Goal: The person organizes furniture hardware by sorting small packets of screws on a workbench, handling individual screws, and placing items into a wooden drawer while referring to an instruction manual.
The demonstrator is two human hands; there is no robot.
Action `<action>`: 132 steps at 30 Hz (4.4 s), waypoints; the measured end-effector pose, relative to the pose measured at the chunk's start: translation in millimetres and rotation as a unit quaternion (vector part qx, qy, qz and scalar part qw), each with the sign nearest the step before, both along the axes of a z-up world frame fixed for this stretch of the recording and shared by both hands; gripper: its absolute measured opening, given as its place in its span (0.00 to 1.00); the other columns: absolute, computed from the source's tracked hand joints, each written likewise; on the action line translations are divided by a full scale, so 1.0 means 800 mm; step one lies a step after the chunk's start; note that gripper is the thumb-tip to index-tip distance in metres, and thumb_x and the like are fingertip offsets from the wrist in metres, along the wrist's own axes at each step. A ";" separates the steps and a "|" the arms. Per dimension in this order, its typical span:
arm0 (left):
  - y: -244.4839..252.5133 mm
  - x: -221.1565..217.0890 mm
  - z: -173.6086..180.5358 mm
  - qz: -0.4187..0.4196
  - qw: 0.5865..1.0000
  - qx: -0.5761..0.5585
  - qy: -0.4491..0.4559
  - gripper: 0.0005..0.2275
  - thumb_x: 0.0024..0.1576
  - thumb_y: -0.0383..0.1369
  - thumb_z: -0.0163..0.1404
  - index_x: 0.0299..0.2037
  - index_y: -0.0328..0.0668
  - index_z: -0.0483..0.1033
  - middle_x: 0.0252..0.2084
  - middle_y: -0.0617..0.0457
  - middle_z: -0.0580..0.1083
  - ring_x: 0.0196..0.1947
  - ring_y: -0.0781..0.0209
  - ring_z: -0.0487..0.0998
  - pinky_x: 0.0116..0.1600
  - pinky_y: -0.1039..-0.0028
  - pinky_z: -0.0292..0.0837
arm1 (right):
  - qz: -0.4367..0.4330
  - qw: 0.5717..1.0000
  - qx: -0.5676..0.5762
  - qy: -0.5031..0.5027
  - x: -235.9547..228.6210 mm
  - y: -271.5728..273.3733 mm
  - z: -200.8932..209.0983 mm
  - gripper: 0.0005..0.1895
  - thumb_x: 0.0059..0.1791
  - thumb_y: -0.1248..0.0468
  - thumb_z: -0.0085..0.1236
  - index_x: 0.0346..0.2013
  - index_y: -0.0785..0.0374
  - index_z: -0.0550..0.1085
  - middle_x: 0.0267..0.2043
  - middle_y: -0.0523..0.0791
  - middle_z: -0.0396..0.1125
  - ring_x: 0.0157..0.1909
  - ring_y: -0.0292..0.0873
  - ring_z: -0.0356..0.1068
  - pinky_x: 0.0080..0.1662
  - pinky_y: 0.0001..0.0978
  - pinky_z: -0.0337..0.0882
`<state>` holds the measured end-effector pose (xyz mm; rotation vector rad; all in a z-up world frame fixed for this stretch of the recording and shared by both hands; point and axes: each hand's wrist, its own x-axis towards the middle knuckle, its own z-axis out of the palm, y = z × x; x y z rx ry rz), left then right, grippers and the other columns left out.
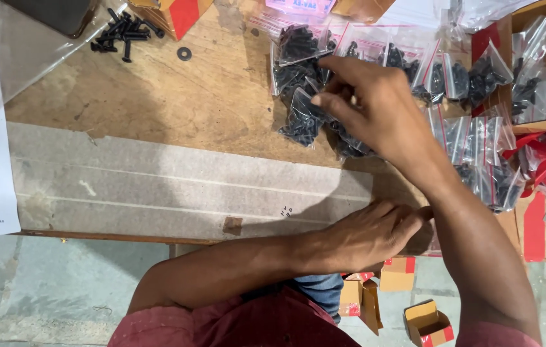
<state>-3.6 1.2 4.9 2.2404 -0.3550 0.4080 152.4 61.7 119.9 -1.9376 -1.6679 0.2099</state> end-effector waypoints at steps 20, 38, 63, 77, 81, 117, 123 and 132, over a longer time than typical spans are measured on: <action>-0.001 0.000 0.005 -0.024 1.000 -0.011 -0.003 0.24 0.60 0.30 0.48 0.65 0.29 0.60 0.56 0.32 0.70 0.59 0.40 0.71 0.64 0.48 0.70 | -0.113 0.963 -0.056 0.238 -0.007 -0.035 -0.022 0.21 0.55 0.73 0.54 0.63 0.63 0.67 0.31 0.41 0.69 0.30 0.30 0.66 0.33 0.23 0.66; 0.010 -0.004 0.012 -0.085 0.996 0.013 0.017 0.18 0.63 0.33 0.42 0.63 0.37 0.63 0.63 0.32 0.65 0.68 0.33 0.63 0.71 0.39 0.56 | 0.004 0.982 -0.110 -0.154 -0.038 -0.043 -0.021 0.18 0.48 0.61 0.67 0.51 0.62 0.80 0.37 0.48 0.66 0.38 0.44 0.67 0.33 0.39 0.75; 0.310 -0.001 0.002 0.321 0.942 -0.092 0.037 0.29 0.58 0.23 0.57 0.68 0.38 0.57 0.28 0.52 0.79 0.22 0.62 0.82 0.28 0.74 0.76 | -0.164 0.985 0.042 -0.030 -0.034 -0.025 0.003 0.14 0.55 0.76 0.61 0.54 0.63 0.79 0.48 0.49 0.65 0.46 0.44 0.70 0.46 0.34 0.70; 0.316 -0.006 0.034 0.297 0.952 -0.074 0.007 0.28 0.60 0.27 0.58 0.70 0.43 0.61 0.33 0.50 0.76 0.25 0.65 0.80 0.27 0.76 0.79 | -0.051 0.976 -0.042 -0.205 -0.008 0.077 -0.046 0.08 0.51 0.67 0.69 0.45 0.62 0.82 0.44 0.47 0.69 0.50 0.49 0.63 0.49 0.45 0.66; 0.318 -0.003 0.032 0.294 0.953 -0.048 0.047 0.15 0.60 0.25 0.55 0.58 0.43 0.75 0.35 0.49 0.78 0.25 0.63 0.80 0.28 0.72 0.77 | -0.033 0.986 -0.008 -0.164 -0.021 0.080 -0.040 0.10 0.49 0.69 0.68 0.45 0.65 0.82 0.42 0.48 0.71 0.47 0.48 0.66 0.47 0.44 0.66; 0.316 0.003 0.004 0.324 0.942 -0.082 0.013 0.06 0.62 0.25 0.58 0.47 0.42 0.82 0.49 0.46 0.69 0.34 0.61 0.82 0.37 0.78 0.80 | -0.068 0.989 -0.001 -0.129 0.021 0.081 -0.049 0.20 0.43 0.82 0.60 0.40 0.55 0.85 0.42 0.43 0.73 0.53 0.46 0.66 0.52 0.52 0.61; 0.311 0.005 0.024 0.313 0.947 0.013 -0.075 0.05 0.62 0.27 0.61 0.45 0.43 0.81 0.67 0.54 0.63 0.48 0.58 0.82 0.48 0.76 0.85 | -0.042 0.990 0.081 0.107 0.044 0.060 -0.011 0.18 0.54 0.81 0.52 0.55 0.64 0.77 0.53 0.47 0.73 0.51 0.41 0.74 0.51 0.31 0.77; 0.313 0.001 0.028 0.298 0.954 -0.024 -0.006 0.06 0.62 0.26 0.60 0.47 0.40 0.80 0.66 0.51 0.64 0.39 0.64 0.83 0.41 0.75 0.82 | -0.179 0.982 -0.053 -0.007 0.032 0.055 0.010 0.20 0.50 0.61 0.70 0.53 0.66 0.77 0.38 0.47 0.76 0.36 0.41 0.68 0.47 0.43 0.66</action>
